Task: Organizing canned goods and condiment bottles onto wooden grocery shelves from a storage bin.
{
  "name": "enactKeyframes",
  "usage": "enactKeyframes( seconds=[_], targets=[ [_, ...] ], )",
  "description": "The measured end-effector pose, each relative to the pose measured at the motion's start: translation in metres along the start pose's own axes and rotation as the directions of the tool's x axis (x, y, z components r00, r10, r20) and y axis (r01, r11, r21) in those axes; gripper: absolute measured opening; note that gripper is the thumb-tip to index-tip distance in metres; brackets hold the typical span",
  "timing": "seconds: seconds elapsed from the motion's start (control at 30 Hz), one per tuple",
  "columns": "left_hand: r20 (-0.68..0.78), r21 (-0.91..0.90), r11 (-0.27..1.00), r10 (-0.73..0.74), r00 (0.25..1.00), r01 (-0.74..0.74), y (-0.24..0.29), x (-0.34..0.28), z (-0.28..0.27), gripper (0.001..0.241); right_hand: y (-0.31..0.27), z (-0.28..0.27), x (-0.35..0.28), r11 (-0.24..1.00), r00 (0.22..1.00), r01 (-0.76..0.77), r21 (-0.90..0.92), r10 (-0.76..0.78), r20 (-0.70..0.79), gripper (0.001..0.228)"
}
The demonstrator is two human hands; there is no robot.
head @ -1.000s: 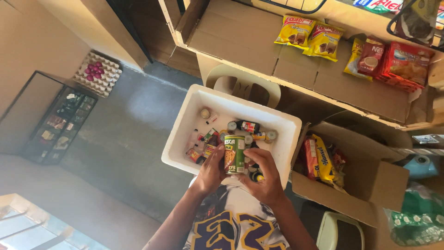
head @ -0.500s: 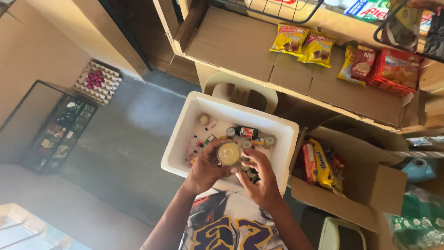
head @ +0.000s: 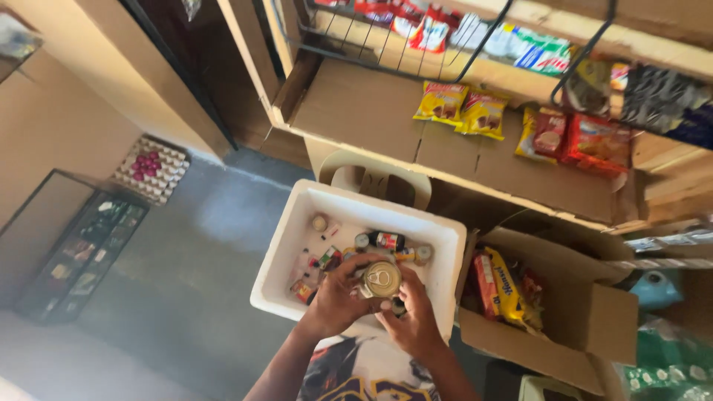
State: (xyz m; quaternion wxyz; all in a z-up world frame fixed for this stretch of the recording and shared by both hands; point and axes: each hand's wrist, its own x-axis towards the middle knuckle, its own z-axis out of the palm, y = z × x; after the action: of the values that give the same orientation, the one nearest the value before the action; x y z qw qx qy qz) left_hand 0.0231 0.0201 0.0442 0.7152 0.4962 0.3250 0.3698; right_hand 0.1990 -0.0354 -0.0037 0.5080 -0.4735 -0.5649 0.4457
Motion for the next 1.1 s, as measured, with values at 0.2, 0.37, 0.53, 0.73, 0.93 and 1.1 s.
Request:
enactKeyframes(
  seconds=[0.2,0.37,0.53,0.73,0.93,1.1],
  targets=[
    [-0.128,0.415,0.910,0.070,0.989,-0.010,0.064,0.042,0.028,0.071,-0.033,-0.025,0.038,0.991,0.996,0.078,-0.104,-0.083,-0.044,0.047],
    [0.014,0.496,0.797,0.390,0.921,-0.345,0.126,0.091,0.056,0.071,-0.103,-0.059,0.100,0.905,0.933,0.268,-0.330,-0.328,-0.144,0.062],
    [0.157,0.526,0.554,0.683,0.714,-0.645,0.187,0.127,0.080,0.065,-0.136,-0.091,0.146,0.885,0.879,0.380,-0.269,-0.436,-0.193,0.067],
    [0.195,0.573,0.473,0.714,0.673,-0.669,0.239,0.150,0.088,0.068,-0.190,-0.103,0.191,0.808,0.813,0.449,-0.380,-0.546,-0.201,0.060],
    [0.098,0.661,0.350,0.837,0.538,-0.664,0.278,0.163,0.063,0.070,-0.224,-0.082,0.241,0.752,0.786,0.455,-0.478,-0.591,-0.182,0.063],
    [0.000,0.659,0.408,0.840,0.542,-0.632,0.288,0.185,0.024,0.062,-0.228,-0.056,0.288,0.636,0.716,0.443,-0.632,-0.675,-0.177,0.068]
  ],
)
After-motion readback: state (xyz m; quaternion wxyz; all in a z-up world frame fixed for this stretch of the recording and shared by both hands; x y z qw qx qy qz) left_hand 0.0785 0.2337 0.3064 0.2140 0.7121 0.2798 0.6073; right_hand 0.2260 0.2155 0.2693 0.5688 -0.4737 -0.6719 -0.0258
